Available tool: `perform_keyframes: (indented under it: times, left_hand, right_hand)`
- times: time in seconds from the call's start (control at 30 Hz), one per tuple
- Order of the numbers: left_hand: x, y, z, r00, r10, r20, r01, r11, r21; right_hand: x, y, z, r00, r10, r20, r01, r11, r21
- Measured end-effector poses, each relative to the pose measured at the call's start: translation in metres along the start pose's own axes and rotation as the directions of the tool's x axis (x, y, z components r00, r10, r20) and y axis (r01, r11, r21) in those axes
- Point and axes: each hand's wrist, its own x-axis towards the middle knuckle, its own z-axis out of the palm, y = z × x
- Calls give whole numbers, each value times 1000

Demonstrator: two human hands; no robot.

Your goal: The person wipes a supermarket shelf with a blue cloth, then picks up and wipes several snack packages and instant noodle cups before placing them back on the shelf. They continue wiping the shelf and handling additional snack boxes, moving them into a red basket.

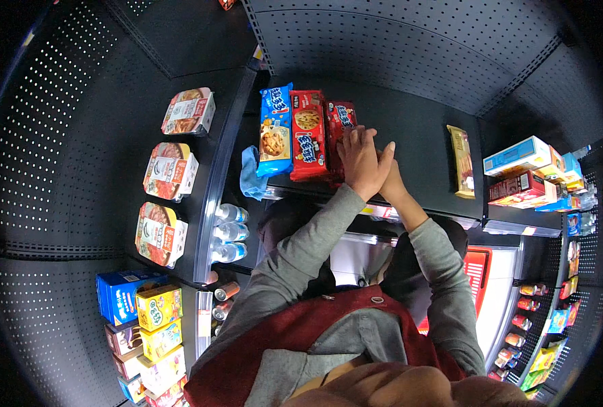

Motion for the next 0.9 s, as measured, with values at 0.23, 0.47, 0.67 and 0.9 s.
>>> perform_keyframes:
  times: [0.23, 0.47, 0.67, 0.9]
  left_hand:
    - [3, 17, -13, 992, 94, -87, -110, 970, -215]
    - [10, 24, -31, 968, 182, -174, -231, 917, -325]
    - [4, 21, -23, 979, 185, -81, -202, 928, -312]
    - [2, 18, -12, 989, 141, -38, -145, 909, -390]
  right_hand:
    - [3, 12, 2, 972, 236, 2, -222, 910, 349]
    - [-16, 11, -59, 925, 380, -22, -277, 712, 645]
    - [-54, 48, -161, 871, 304, -386, -180, 929, 325]
    - [-99, 105, -223, 798, 82, -597, -349, 871, -347]
